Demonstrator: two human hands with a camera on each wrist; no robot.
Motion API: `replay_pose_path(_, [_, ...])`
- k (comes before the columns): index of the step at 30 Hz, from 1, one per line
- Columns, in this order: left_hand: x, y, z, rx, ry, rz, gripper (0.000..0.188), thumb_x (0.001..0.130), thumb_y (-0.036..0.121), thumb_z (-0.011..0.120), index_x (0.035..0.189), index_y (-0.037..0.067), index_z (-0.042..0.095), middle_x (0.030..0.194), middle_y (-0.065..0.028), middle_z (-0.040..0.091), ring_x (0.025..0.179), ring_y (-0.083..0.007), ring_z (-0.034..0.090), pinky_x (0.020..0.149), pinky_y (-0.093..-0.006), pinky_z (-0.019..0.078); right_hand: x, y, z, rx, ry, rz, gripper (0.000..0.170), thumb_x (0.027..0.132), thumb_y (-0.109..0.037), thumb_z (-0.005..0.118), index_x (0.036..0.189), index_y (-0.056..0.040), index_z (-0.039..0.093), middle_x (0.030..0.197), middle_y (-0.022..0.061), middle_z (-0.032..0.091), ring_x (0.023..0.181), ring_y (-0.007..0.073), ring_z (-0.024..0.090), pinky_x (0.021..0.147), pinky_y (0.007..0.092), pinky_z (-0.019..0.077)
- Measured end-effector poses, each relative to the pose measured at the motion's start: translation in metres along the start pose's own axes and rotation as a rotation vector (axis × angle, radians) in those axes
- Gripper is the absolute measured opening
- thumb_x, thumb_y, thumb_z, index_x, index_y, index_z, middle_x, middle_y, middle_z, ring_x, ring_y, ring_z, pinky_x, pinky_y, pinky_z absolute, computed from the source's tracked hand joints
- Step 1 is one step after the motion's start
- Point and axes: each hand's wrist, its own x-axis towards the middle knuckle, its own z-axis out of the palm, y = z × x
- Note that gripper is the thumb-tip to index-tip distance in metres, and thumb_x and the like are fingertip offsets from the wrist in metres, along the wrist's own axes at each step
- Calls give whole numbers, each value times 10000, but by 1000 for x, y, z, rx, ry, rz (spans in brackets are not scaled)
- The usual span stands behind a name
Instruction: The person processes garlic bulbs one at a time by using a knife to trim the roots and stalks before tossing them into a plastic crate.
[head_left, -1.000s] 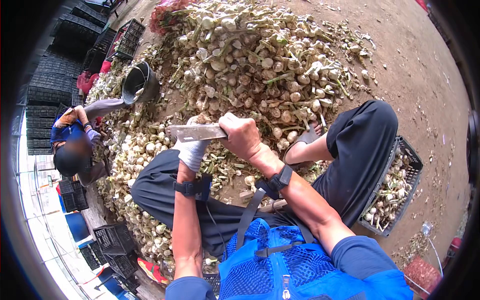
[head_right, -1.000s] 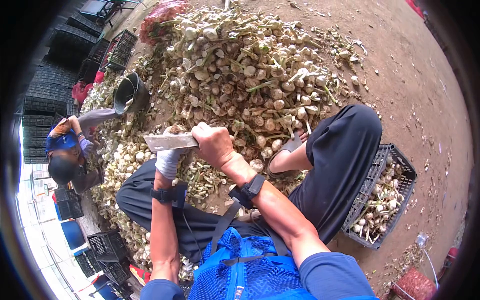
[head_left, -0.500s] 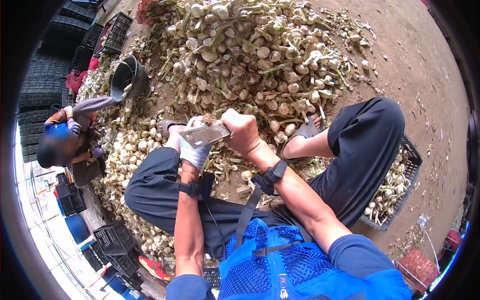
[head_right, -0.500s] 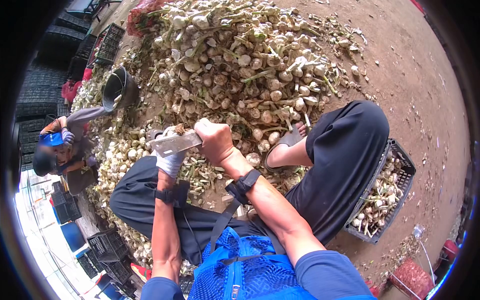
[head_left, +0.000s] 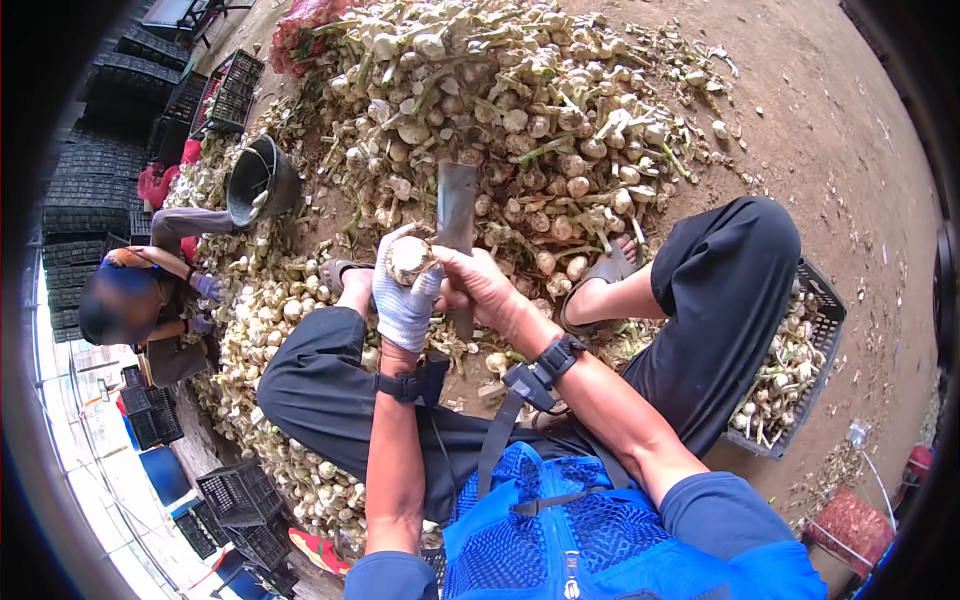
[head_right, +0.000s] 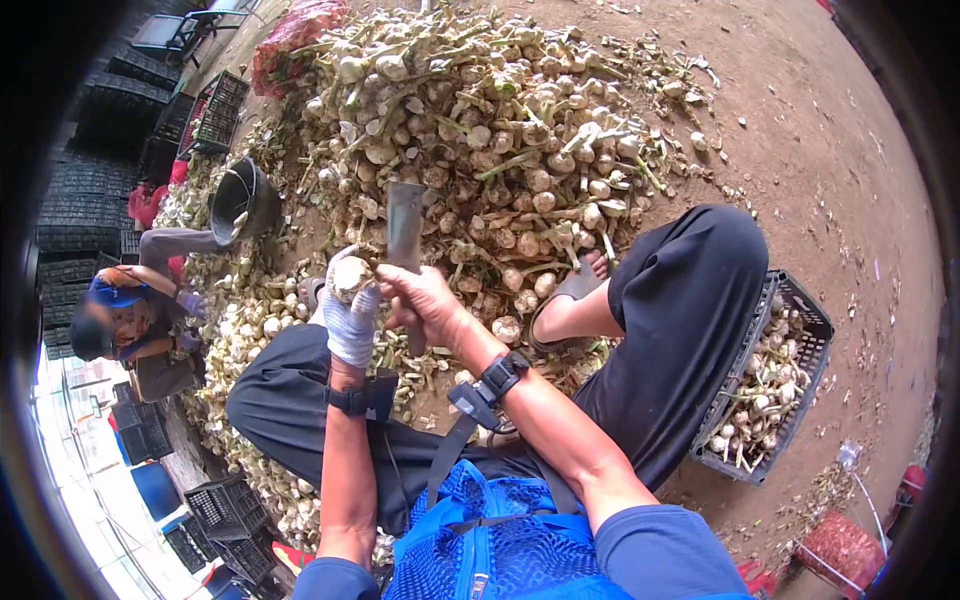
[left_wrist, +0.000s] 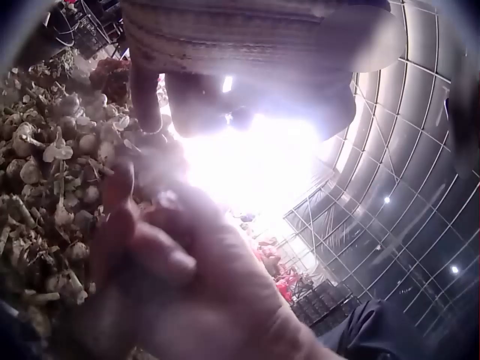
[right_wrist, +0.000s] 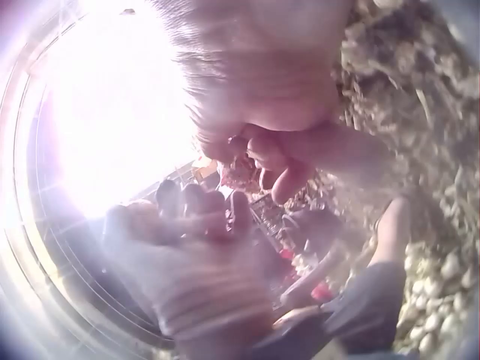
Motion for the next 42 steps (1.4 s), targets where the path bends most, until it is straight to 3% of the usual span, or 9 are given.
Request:
replay_pose_path(13, [-1, -14, -27, -123, 300, -92, 350, 881, 80, 689, 1204, 42, 560, 886, -12, 608, 690, -84, 579, 620, -228, 500, -5, -20, 34, -575, 124, -487, 154, 906, -144, 675, 848, -6, 642, 638, -42, 555, 496, 45, 513, 515, 248, 551])
replay_pose_path(17, [-4, -6, -23, -178, 308, -124, 166, 927, 170, 646, 1041, 70, 578, 738, 9, 585, 592, -76, 537, 556, -221, 458, 5, 0, 23, -1099, 184, -834, 142, 857, -104, 650, 774, 2, 605, 685, 131, 642, 578, 241, 623, 570, 310, 502])
replay_pose_path(21, [-10, -17, -23, -400, 253, -357, 243, 884, 328, 688, 922, 116, 576, 678, -12, 575, 489, -128, 521, 445, -256, 451, 18, 65, -51, -1336, 358, -438, 207, 823, -199, 643, 766, -4, 609, 721, 181, 647, 634, 296, 632, 594, 361, 482])
replay_pose_path(25, [-9, -3, -70, -1110, 387, -252, 525, 904, 484, 686, 1186, 58, 564, 983, -95, 663, 853, -216, 647, 764, -373, 573, 20, 56, -73, -981, 414, -240, 182, 831, -166, 609, 754, -1, 620, 620, 49, 612, 497, 147, 604, 492, 356, 498])
replay_pose_path(27, [-9, 30, -132, -1658, 484, 161, 671, 917, 439, 639, 1285, -99, 482, 1201, -207, 597, 1080, -318, 598, 963, -480, 533, 21, 8, -53, -705, 458, -346, 191, 856, -164, 615, 794, 16, 596, 633, 1, 571, 492, 125, 600, 454, 288, 493])
replay_pose_path(29, [-11, 39, -183, -1216, 844, 200, 619, 886, 399, 684, 1228, -96, 537, 1101, -212, 649, 1025, -282, 645, 870, -413, 586, 27, -42, -39, -454, 500, -486, 183, 889, -149, 623, 806, 9, 582, 719, 19, 556, 540, 109, 564, 452, 275, 543])
replay_pose_path(31, [-9, 17, -160, -636, 709, -57, 494, 842, 280, 751, 1194, -33, 600, 1070, -152, 681, 963, -207, 658, 819, -323, 578, 26, -90, -27, -285, 539, -550, 131, 889, -123, 627, 812, -19, 604, 737, 24, 540, 544, 102, 539, 469, 298, 584])
replay_pose_path(37, [-12, -53, 66, 686, -563, -555, 706, 817, 455, 706, 1363, 35, 554, 1272, -210, 647, 1149, -349, 642, 979, -387, 498, 15, -131, -36, -57, 584, -755, 162, 890, -84, 638, 745, -44, 577, 636, 4, 531, 411, 112, 479, 432, 338, 566])
replay_pose_path(42, [-66, -177, 140, 847, -761, -831, 816, 792, 591, 713, 1292, -39, 575, 1218, -260, 655, 1143, -391, 634, 964, -452, 516, 14, -121, -49, -61, 602, -685, 162, 887, -106, 671, 755, -41, 602, 638, 29, 573, 384, 108, 443, 461, 340, 568])
